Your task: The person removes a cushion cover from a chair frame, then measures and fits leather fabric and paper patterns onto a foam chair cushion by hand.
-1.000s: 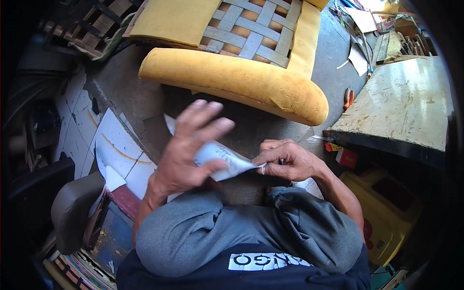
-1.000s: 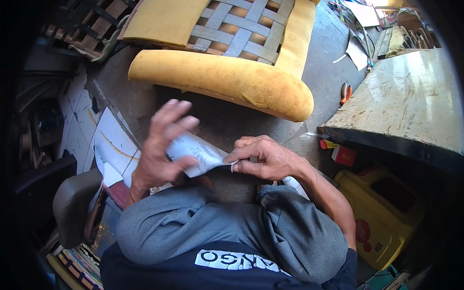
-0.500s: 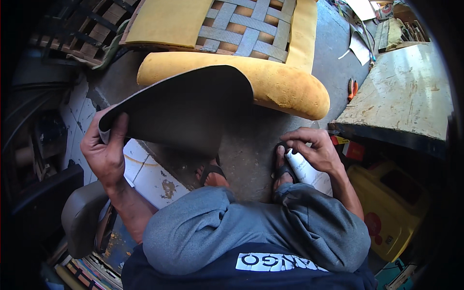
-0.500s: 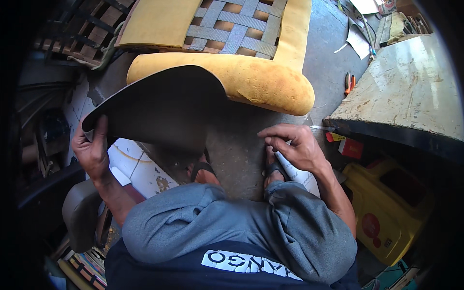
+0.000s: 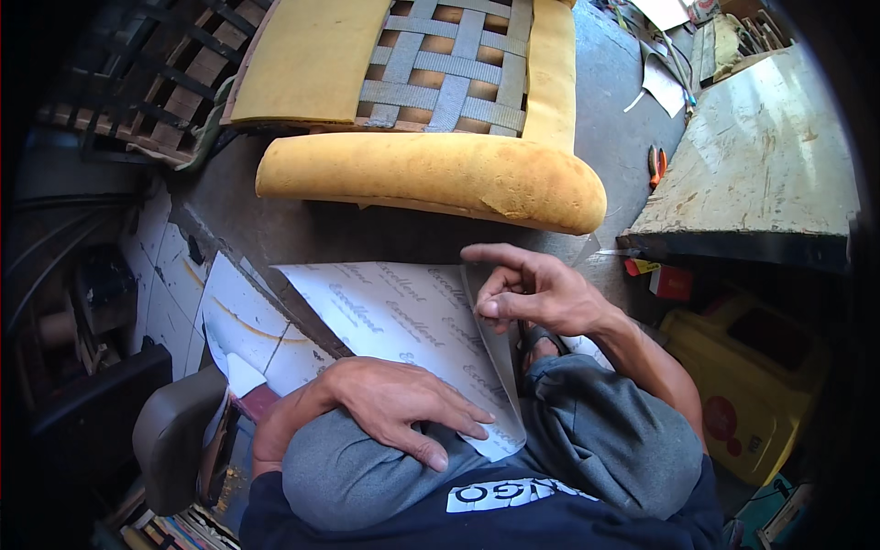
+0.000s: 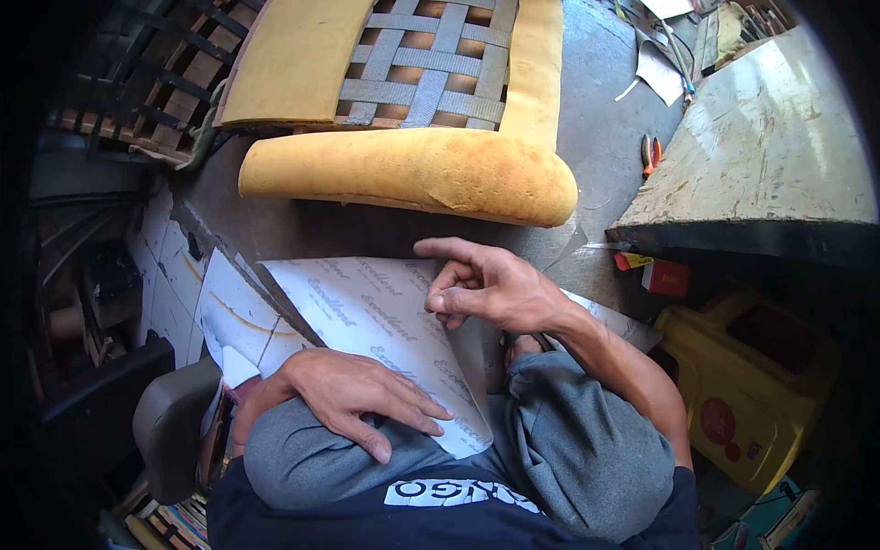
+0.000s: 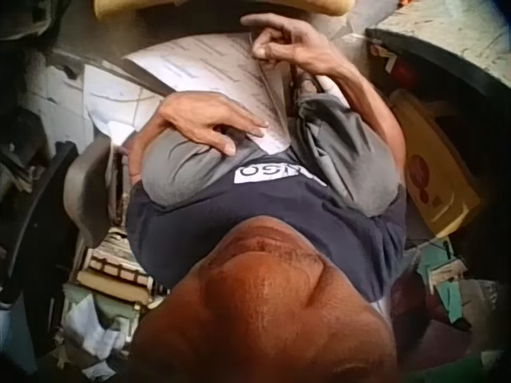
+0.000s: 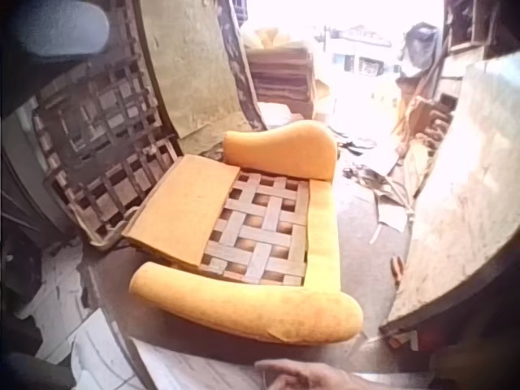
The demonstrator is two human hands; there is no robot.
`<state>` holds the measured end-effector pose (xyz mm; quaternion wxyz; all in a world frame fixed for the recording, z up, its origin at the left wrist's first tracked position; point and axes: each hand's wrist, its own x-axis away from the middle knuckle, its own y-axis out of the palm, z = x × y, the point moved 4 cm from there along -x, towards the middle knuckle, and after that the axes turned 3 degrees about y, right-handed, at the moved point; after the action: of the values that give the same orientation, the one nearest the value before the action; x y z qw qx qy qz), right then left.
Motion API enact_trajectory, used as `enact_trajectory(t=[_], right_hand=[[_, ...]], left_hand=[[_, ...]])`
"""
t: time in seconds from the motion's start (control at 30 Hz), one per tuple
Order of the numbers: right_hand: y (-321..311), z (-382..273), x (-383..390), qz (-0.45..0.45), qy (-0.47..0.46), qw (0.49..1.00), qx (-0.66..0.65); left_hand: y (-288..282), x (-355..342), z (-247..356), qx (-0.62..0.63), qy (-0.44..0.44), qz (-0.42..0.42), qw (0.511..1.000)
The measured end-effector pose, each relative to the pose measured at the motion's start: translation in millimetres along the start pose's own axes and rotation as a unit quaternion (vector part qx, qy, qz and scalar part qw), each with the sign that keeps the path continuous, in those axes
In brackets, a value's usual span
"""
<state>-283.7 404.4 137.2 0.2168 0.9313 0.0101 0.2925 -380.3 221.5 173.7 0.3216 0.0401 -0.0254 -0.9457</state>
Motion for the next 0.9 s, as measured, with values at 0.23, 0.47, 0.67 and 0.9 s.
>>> enact_trajectory(t=[0.23,0.47,0.67,0.9], right_hand=[[-51.9,131.0,-28.8,0.25,0.056,0.814,0.522],[-91.9,160.2,-11.3,0.301,0.169,0.83,0.439],[-86.8,129.3,-5.6,0.172,0.062,0.955,0.232],[-121.6,78.0,28.9,0.384,-0.024,0.861,0.332]], left_hand=[[-83.9,11.3,-46.2,-0.181,-0.217,0.434,0.855],[-70.0,105.5,-200.2,-0.368,-0.454,0.491,0.646],[-70.5,101.3,-180.6,-0.302,-0.423,0.471,0.713],[-89.7,132.2,-121.7,-0.156,-0.449,0.476,0.74]])
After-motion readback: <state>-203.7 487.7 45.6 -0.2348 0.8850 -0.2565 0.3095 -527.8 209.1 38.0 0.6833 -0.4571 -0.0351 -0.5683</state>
